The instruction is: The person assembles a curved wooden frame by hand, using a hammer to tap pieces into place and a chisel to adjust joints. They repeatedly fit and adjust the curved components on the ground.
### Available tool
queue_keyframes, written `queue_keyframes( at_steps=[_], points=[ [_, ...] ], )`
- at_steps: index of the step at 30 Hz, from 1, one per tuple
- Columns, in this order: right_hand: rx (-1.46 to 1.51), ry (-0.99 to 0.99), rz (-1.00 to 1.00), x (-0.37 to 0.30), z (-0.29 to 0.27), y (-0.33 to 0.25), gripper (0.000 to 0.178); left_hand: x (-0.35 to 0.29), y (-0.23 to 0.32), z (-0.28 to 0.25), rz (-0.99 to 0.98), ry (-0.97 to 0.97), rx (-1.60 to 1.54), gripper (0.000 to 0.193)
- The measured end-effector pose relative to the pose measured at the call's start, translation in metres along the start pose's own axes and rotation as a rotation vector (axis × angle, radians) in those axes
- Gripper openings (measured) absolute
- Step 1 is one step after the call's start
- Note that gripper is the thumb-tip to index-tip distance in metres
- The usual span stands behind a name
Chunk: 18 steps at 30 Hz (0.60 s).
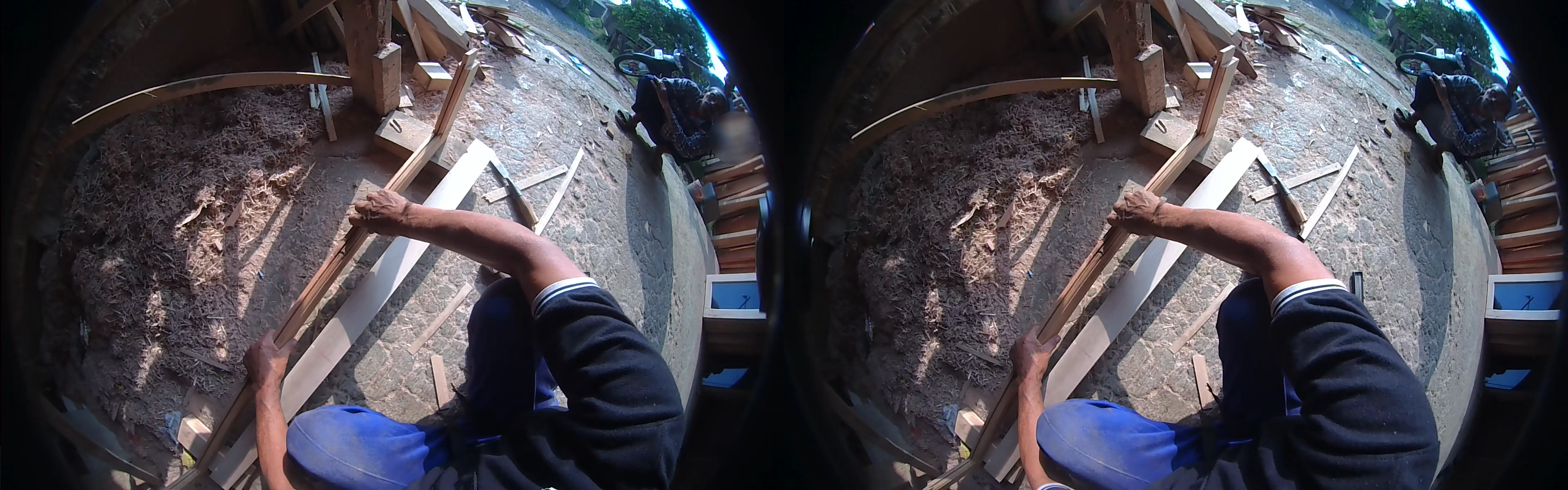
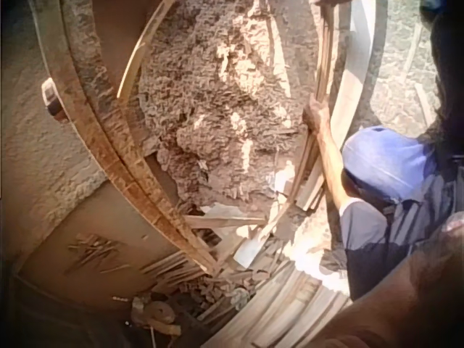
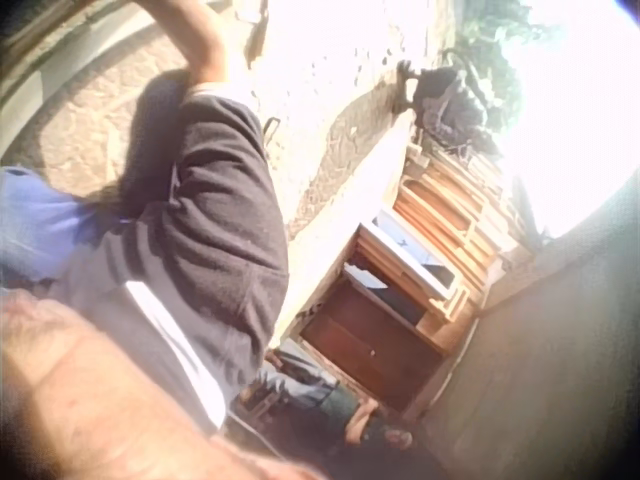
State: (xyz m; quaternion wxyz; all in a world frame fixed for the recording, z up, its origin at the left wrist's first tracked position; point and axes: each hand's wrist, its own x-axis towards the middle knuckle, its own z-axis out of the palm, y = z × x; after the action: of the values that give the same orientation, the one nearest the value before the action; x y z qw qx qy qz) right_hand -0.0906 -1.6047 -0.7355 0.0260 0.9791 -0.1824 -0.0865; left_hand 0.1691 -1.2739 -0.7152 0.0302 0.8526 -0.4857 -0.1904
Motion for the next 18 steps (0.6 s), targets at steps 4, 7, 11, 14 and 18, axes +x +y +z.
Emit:
queue_keyframes(
  at_steps=[4, 7, 11, 14, 18],
  points=[
    [-0.085, 0.055, -0.061, 0.002, 0.0, 0.0, 0.021, 0.0, 0.001, 0.003, -0.021, 0.031, 0.018, 0.043],
    [-0.01, 0.082, -0.045, 0.005, -0.004, 0.003, 0.028, 0.007, -0.007, 0.01, 0.052, 0.027, -0.102, 0.045],
    [-0.028, -0.105, -0.031, 0.019, -0.018, 0.006, 0.039, 0.012, -0.013, 0.017, 0.102, 0.058, -0.09, 0.04],
    [-0.101, -0.235, -0.041, 0.033, -0.027, -0.012, 0.048, 0.011, -0.011, 0.016, 0.1, 0.044, -0.091, 0.041],
    [0.101, -0.077, -0.311, 0.051, -0.031, -0.071, 0.062, 0.007, -0.01, 0.015, 0.057, 0.033, -0.118, 0.048]
  ],
)
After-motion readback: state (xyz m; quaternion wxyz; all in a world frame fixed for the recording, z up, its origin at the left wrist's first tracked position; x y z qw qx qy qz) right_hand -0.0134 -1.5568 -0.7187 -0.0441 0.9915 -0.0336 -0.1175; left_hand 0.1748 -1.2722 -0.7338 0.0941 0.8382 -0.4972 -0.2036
